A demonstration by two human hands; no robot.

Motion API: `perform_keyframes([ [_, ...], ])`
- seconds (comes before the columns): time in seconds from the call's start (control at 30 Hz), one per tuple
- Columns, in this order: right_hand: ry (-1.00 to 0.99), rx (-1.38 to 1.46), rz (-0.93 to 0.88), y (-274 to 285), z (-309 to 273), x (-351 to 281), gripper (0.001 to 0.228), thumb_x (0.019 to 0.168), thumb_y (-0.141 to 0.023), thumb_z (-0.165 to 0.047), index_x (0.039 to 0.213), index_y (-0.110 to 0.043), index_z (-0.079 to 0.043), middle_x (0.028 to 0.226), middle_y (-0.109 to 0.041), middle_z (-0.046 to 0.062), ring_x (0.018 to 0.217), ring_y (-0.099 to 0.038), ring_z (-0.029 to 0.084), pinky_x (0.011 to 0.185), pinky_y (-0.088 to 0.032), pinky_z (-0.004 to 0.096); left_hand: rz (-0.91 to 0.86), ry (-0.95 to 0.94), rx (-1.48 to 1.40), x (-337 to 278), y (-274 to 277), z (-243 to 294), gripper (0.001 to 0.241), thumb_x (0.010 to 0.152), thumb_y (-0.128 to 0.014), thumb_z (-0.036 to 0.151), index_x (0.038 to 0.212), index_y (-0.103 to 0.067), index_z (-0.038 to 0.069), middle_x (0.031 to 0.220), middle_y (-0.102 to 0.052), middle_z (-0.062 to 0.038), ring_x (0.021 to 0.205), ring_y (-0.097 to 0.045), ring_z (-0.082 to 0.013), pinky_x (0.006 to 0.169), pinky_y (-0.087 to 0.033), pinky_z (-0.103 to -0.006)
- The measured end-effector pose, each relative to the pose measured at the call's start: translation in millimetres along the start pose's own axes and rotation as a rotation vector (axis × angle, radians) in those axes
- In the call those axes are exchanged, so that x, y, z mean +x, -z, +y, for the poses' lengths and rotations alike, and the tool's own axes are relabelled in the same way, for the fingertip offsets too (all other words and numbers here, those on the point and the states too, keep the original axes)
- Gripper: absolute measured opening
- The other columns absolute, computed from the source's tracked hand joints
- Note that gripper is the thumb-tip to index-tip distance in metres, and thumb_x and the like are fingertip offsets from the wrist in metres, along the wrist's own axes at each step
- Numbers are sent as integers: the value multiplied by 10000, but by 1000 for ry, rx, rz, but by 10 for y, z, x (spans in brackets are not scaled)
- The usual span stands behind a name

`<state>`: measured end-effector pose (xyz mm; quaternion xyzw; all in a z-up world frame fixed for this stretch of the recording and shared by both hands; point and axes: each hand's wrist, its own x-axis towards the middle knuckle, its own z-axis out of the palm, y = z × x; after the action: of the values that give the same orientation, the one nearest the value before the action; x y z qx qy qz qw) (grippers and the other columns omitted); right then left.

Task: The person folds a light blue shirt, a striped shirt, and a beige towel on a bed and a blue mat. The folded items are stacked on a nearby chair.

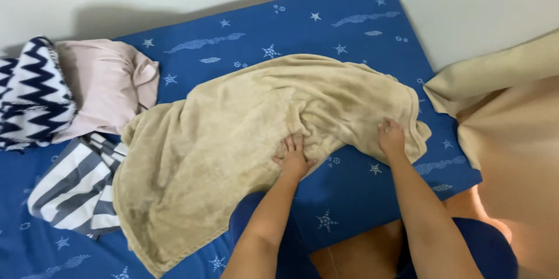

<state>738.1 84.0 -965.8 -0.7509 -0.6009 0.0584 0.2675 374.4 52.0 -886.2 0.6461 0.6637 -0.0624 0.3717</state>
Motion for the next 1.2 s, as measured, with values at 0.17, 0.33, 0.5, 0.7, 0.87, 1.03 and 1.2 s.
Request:
perform_keyframes([
  [0.17, -169, 105, 3, 139, 329, 492, 460, 961, -702, -353, 1262, -675, -7, 1185, -698, 225, 1108, -656, 387, 973, -510, 446, 38, 129, -21, -86, 158, 347, 1097, 782, -751, 666, 1633, -114, 398, 1720, 106, -110, 1564, 97, -425, 1022, -91, -896],
  [0.33, -159, 158, 99, -35, 907, 1159, 466, 987, -704, -371, 1246, -680, 15, 1185, -695, 230, 1092, -663, 374, 939, -509, 436, 55, 249, -2, -75, 171, 483, 1071, 778, -733, 694, 1619, -123, 436, 1717, 119, -114, 1561, 113, -431, 1015, -71, -902],
  [0.5, -304, 236, -69, -482, 1428, 1824, 455, 1064, -610, -434, 1170, -710, -3, 1135, -739, 200, 1080, -692, 351, 956, -524, 447, 110, 307, 79, 0, 44, 504, 1075, 750, -743, 710, 1610, -151, 451, 1727, 83, -90, 1576, 75, -391, 1030, -72, -894],
  [0.7, -715, 564, -725, -474, 774, 2246, 527, 972, -668, -505, 1235, -603, -53, 1178, -671, 126, 1077, -666, 273, 874, -540, 437, 235, 405, 48, 402, -313, 634, 871, 823, -737, 566, 1555, -315, 351, 1664, -155, -103, 1529, -124, -397, 1073, -137, -834],
  [0.87, -237, 480, -895, -371, 379, 2519, 387, 927, -721, -354, 1176, -666, -63, 1084, -733, 137, 1009, -686, 295, 830, -548, 440, 564, 199, -38, 420, -515, 1682, 550, 887, -669, 421, 1385, -542, 224, 1316, -650, -95, 1196, -636, -334, 1037, -456, -583],
  [1.03, 94, 488, -454, 51, 320, 3125, 310, 925, -746, -205, 1139, -654, 0, 1019, -748, 171, 904, -695, 236, 803, -536, 389, 533, 113, -245, 501, -427, 2522, 776, 865, -681, 562, 1479, -387, 189, 1223, -653, -197, 1079, -665, -414, 844, -546, -517],
  [1.2, -355, 1019, -353, -175, 324, 4016, 367, 940, -791, -103, 1235, -576, -61, 1081, -674, 99, 898, -676, 188, 777, -594, 338, 493, 116, -308, 842, -299, 2670, 1013, 859, -662, 659, 1609, -155, 205, 1227, -634, -265, 1072, -656, -443, 879, -540, -522],
])
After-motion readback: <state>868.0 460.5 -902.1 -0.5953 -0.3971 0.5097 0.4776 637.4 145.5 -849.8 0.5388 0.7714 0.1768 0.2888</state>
